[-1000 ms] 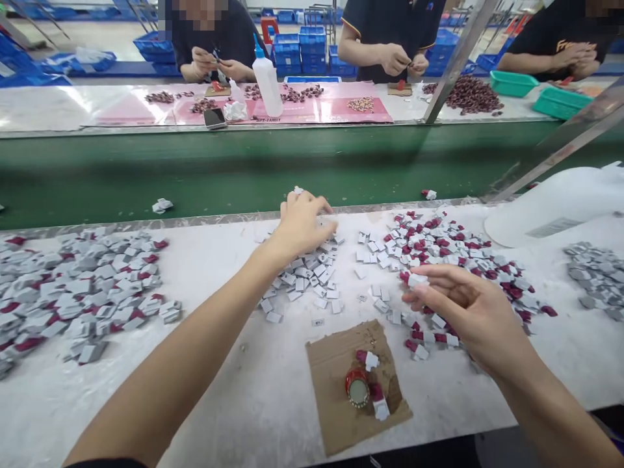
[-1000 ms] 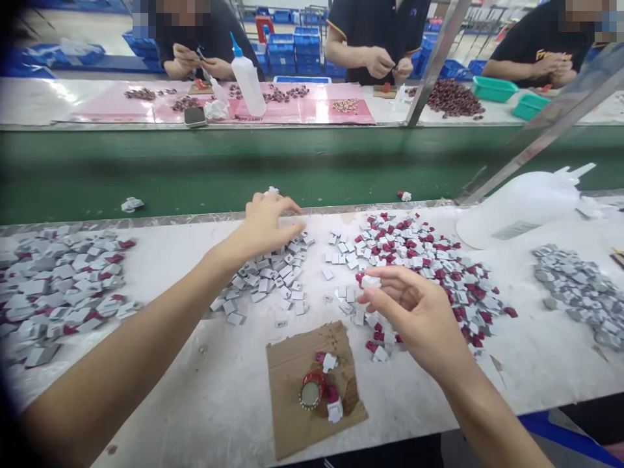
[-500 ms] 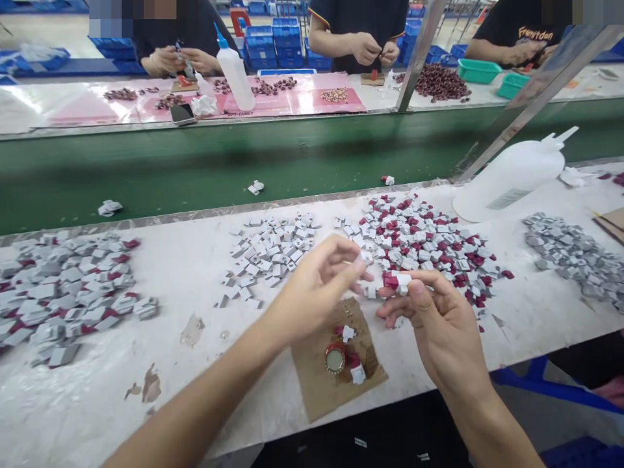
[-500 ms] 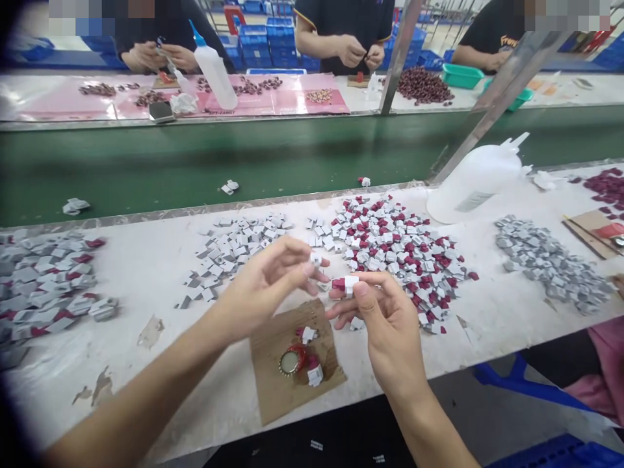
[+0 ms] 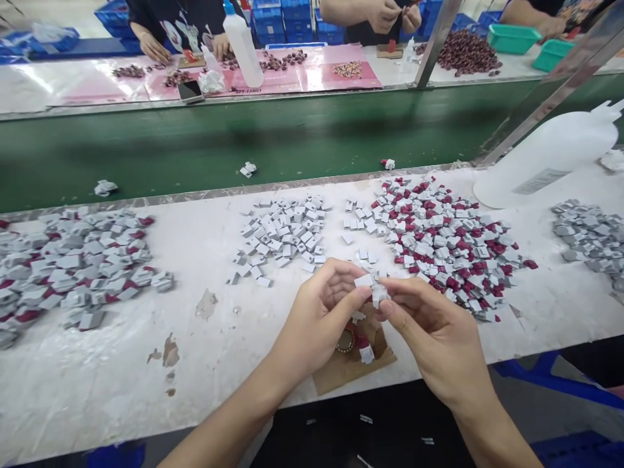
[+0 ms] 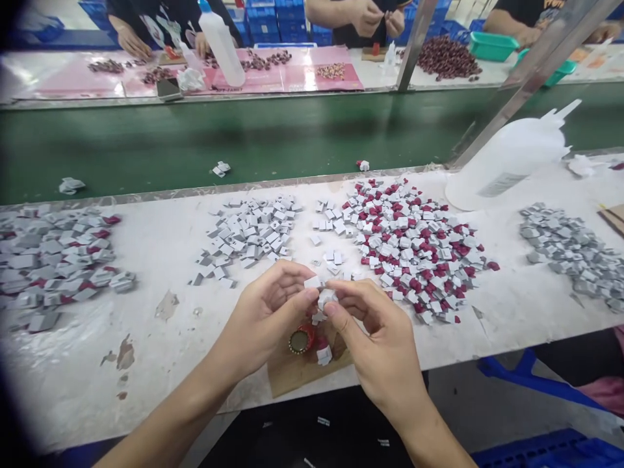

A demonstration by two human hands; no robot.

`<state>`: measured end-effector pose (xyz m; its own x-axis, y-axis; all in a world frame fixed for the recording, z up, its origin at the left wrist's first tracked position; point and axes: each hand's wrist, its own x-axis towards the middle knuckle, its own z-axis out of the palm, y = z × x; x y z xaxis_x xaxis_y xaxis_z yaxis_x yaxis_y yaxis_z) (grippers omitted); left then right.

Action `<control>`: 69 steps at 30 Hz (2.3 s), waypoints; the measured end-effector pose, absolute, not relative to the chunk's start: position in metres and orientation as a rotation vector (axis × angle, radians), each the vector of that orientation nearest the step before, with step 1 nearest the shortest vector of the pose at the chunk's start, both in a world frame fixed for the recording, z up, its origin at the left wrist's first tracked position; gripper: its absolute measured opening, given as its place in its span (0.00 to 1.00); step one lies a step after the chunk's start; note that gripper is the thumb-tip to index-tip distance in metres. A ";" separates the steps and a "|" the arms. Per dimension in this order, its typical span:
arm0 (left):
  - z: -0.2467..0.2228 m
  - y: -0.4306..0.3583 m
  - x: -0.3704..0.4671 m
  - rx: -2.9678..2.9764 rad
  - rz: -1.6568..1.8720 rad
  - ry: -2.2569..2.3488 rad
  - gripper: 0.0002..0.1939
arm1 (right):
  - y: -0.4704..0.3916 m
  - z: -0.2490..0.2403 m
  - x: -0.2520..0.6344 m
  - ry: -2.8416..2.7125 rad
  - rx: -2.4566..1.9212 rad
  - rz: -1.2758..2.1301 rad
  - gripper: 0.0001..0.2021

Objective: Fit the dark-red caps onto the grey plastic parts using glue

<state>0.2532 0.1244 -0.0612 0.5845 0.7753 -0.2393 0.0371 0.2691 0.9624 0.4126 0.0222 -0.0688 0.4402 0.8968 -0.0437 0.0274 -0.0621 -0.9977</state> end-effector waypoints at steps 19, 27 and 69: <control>-0.078 0.137 0.212 1.268 0.569 1.039 0.11 | -0.011 -0.083 0.399 -1.425 -1.477 0.775 0.09; -0.074 0.140 0.220 1.306 0.561 1.013 0.11 | -0.008 -0.081 0.402 -1.378 -1.482 0.837 0.09; -0.066 0.322 0.248 1.768 0.868 1.411 0.06 | 0.271 -0.077 0.441 -1.475 -1.867 0.564 0.14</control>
<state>0.2482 0.3220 -0.0660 0.1808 0.9807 0.0747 0.5085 -0.1582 0.8464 0.4412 0.2712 -0.0765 0.2626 0.9619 0.0757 0.6660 -0.1239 -0.7356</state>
